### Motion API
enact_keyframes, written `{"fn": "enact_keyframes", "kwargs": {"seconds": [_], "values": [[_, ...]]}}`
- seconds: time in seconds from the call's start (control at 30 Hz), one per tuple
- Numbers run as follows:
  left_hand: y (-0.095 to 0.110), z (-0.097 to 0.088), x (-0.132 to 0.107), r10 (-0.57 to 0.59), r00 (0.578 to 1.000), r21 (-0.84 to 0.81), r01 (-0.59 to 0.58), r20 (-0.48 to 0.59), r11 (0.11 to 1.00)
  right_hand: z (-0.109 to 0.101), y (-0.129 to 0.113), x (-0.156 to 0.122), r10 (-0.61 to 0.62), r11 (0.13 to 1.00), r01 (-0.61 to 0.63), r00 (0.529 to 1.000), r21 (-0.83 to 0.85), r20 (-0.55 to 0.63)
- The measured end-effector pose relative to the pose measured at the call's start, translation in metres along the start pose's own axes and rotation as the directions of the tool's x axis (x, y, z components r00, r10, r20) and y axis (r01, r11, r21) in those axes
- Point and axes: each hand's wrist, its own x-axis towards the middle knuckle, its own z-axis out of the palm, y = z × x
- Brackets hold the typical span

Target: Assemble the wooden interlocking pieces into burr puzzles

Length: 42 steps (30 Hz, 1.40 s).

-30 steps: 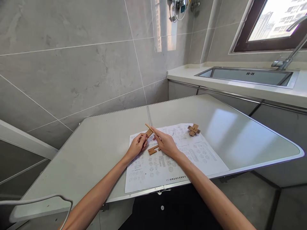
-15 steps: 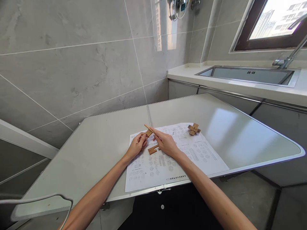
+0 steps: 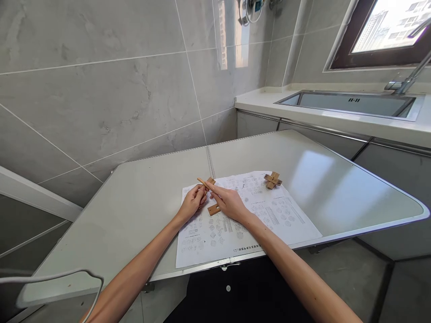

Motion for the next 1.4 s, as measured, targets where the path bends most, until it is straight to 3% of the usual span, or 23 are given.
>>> {"fn": "enact_keyframes", "kwargs": {"seconds": [0.4, 0.53, 0.77, 0.93, 1.07, 1.4], "values": [[-0.0003, 0.0014, -0.0001, -0.014, 1.0, -0.022, 0.014, -0.021, 1.0, -0.0007, -0.0025, -0.0002, 0.043, 0.999, -0.043, 0.999, -0.013, 0.028], [-0.0007, 0.0008, 0.0002, -0.015, 0.999, -0.032, 0.014, -0.046, 0.999, -0.0006, -0.0059, -0.0005, 0.031, 0.998, -0.032, 0.999, -0.056, -0.022], [-0.0068, -0.0052, 0.003, -0.013, 0.985, -0.103, -0.005, -0.17, 0.995, -0.0022, -0.0066, 0.0004, 0.157, 0.985, -0.168, 0.969, -0.043, -0.189], [-0.0064, -0.0064, 0.0041, -0.026, 0.978, -0.144, -0.003, -0.205, 0.99, -0.0022, -0.0067, 0.0018, 0.006, 0.988, -0.013, 0.999, -0.157, -0.049], [-0.0063, -0.0061, 0.0045, -0.032, 0.977, -0.149, 0.0, -0.211, 0.989, 0.0016, -0.0042, -0.0004, -0.032, 0.981, 0.043, 0.998, -0.191, 0.061], [-0.0046, -0.0058, 0.004, -0.036, 0.976, -0.154, 0.003, -0.213, 0.988, 0.0038, -0.0048, -0.0016, -0.059, 0.953, 0.088, 0.992, -0.288, 0.108]]}}
